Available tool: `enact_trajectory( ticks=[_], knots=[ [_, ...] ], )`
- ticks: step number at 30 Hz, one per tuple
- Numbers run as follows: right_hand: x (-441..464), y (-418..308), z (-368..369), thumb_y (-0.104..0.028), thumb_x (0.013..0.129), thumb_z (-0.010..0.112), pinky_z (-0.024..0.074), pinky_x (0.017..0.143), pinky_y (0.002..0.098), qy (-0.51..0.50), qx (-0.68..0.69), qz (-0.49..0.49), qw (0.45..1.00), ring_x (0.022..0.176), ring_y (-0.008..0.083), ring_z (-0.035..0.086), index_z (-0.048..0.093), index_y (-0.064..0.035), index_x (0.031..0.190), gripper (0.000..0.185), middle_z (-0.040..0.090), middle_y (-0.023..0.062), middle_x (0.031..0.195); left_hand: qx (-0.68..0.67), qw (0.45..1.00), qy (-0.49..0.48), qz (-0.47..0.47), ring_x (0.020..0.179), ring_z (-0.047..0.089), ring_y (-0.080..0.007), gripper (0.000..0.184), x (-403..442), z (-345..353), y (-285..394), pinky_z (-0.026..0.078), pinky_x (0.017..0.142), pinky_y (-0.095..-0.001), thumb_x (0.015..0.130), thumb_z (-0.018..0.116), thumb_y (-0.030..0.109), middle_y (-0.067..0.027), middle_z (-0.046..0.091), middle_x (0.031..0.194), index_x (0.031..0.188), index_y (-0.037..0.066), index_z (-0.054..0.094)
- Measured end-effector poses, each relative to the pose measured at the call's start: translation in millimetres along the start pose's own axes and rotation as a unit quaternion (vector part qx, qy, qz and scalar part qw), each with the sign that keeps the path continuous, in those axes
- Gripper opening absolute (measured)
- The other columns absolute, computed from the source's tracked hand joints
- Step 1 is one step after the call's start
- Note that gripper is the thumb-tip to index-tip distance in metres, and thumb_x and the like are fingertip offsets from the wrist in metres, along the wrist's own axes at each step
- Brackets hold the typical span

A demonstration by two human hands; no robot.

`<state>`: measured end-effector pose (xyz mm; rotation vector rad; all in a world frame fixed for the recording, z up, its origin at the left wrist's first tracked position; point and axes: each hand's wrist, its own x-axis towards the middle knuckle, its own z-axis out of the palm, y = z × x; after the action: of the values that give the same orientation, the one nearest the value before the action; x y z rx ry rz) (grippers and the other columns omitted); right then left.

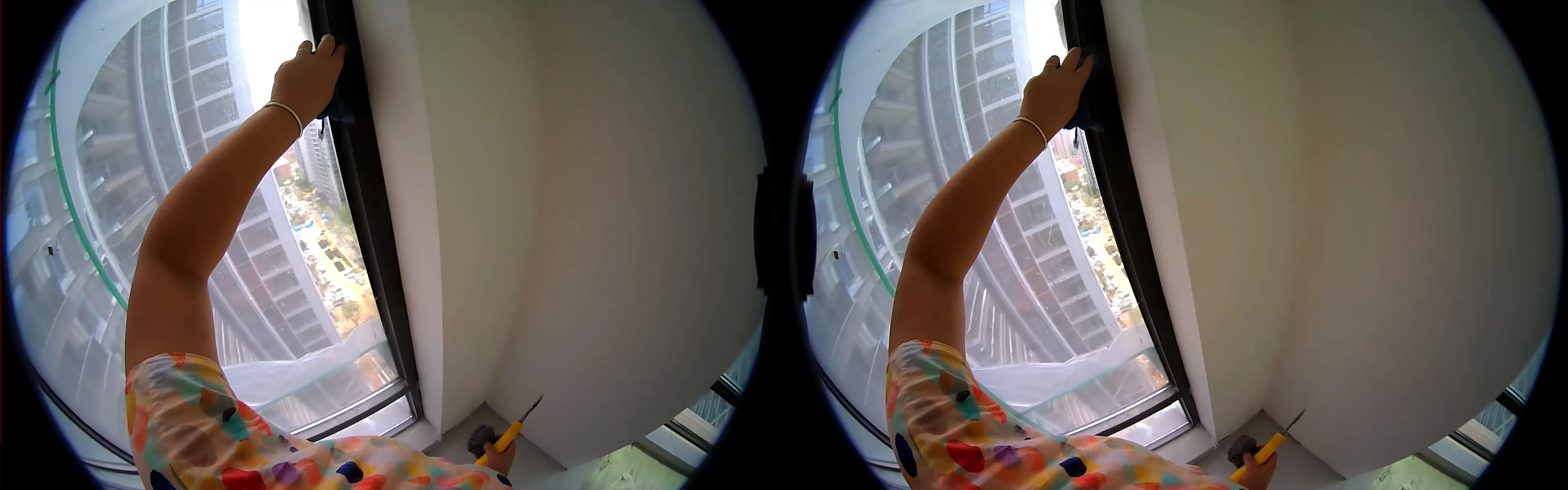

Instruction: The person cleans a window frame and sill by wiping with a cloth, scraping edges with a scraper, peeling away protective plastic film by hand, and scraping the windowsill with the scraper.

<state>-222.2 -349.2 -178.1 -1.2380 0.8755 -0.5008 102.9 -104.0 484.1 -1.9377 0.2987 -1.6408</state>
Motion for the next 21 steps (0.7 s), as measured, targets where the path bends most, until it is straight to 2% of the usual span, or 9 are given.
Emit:
enact_trajectory(
  ticks=[4,6,8,11,12,14,16,17,21],
  knots=[
    [-26.9,-57.5,8.3,0.001,0.069,0.067,0.0531,0.064,0.0348,-0.004,0.097,0.05,0.994,0.075,0.0208,0.059,0.046,-0.0056,0.114,0.05,0.053,0.0101,0.096,0.017,0.999,0.028,-0.043,0.105,0.059,-0.0288,0.046,36.7,12.5,-17.1,0.06,0.067,-0.0355,0.086,0.057,0.009,-0.0117,0.052,0.119,0.131,0.012,0.047],
    [-19.3,-48.0,4.9,0.001,0.069,0.067,0.0527,0.064,0.0349,0.002,0.113,0.033,0.993,0.074,0.0206,0.058,0.046,-0.0054,0.111,0.048,0.053,0.0101,0.096,0.02,0.994,0.062,-0.086,0.1,0.061,-0.0289,0.049,69.2,20.6,-31.5,0.058,0.071,-0.0359,0.088,0.057,0.01,-0.0107,0.057,0.112,0.133,0.026,0.046],
    [-4.6,-15.2,-2.5,0.001,0.069,0.067,0.0526,0.063,0.0344,0.015,0.115,-0.003,0.993,0.074,0.0204,0.058,0.047,-0.0053,0.108,0.044,0.054,0.0099,0.093,0.041,0.993,0.059,-0.098,0.1,0.061,-0.0314,0.051,95.2,28.0,-46.2,0.057,0.074,-0.0382,0.088,0.057,0.01,-0.013,0.059,0.112,0.135,0.026,0.044],
    [-53.5,-81.0,-14.8,-0.02,0.074,0.075,0.0471,0.067,0.0363,-0.017,-0.002,0.032,0.999,0.077,0.0201,0.054,0.047,-0.0011,0.118,0.055,0.057,0.0126,0.092,0.001,0.992,0.039,-0.124,0.101,0.061,-0.0317,0.049,87.6,33.0,-31.0,0.057,0.075,-0.0372,0.089,0.056,0.01,-0.0137,0.059,0.113,0.136,0.021,0.043],
    [-41.9,-60.9,-20.8,-0.017,0.073,0.073,0.0478,0.066,0.036,-0.013,0.004,0.032,0.999,0.076,0.0199,0.054,0.047,-0.0019,0.116,0.052,0.056,0.0118,0.091,-0.024,0.992,0.019,-0.126,0.102,0.061,-0.0315,0.049,69.9,21.2,-20.5,0.057,0.076,-0.0367,0.089,0.055,0.01,-0.0136,0.058,0.113,0.136,0.02,0.043],
    [-0.8,16.7,-40.1,-0.01,0.071,0.071,0.0493,0.064,0.0353,-0.004,0.014,0.003,1.0,0.075,0.0197,0.056,0.047,-0.0036,0.111,0.047,0.055,0.0102,0.09,-0.005,0.996,0.053,-0.076,0.102,0.06,-0.03,0.041,31.7,22.8,-5.0,0.058,0.075,-0.0358,0.09,0.052,0.014,-0.0127,0.058,0.11,0.131,0.015,0.048],
    [28.1,67.5,-55.8,-0.003,0.069,0.069,0.0507,0.063,0.0347,-0.009,0.008,-0.018,1.0,0.074,0.0195,0.057,0.047,-0.0053,0.105,0.042,0.054,0.0086,0.088,-0.009,0.999,0.0,-0.048,0.102,0.061,-0.0294,0.042,9.2,7.1,2.1,0.058,0.074,-0.0351,0.09,0.052,0.013,-0.012,0.058,0.111,0.132,0.015,0.048],
    [35.0,74.9,-58.6,0.0,0.068,0.067,0.0514,0.062,0.0344,-0.006,0.003,-0.025,1.0,0.073,0.0194,0.057,0.047,-0.0062,0.103,0.041,0.053,0.0078,0.087,-0.021,0.999,0.001,-0.037,0.102,0.061,-0.0286,0.047,14.4,10.0,-7.6,0.058,0.071,-0.0352,0.088,0.057,0.012,-0.0107,0.059,0.111,0.134,0.018,0.046],
    [17.9,6.1,-56.7,-0.016,0.073,0.073,0.0439,0.051,0.0335,-0.062,-0.077,-0.061,0.993,0.057,0.0167,0.049,0.052,-0.005,0.094,0.031,0.052,0.0053,0.069,0.025,0.998,0.036,-0.05,0.101,0.06,-0.0277,0.053,63.4,18.1,-38.1,0.059,0.067,-0.0354,0.086,0.061,0.01,-0.0096,0.059,0.111,0.135,0.021,0.045]
  ],
)
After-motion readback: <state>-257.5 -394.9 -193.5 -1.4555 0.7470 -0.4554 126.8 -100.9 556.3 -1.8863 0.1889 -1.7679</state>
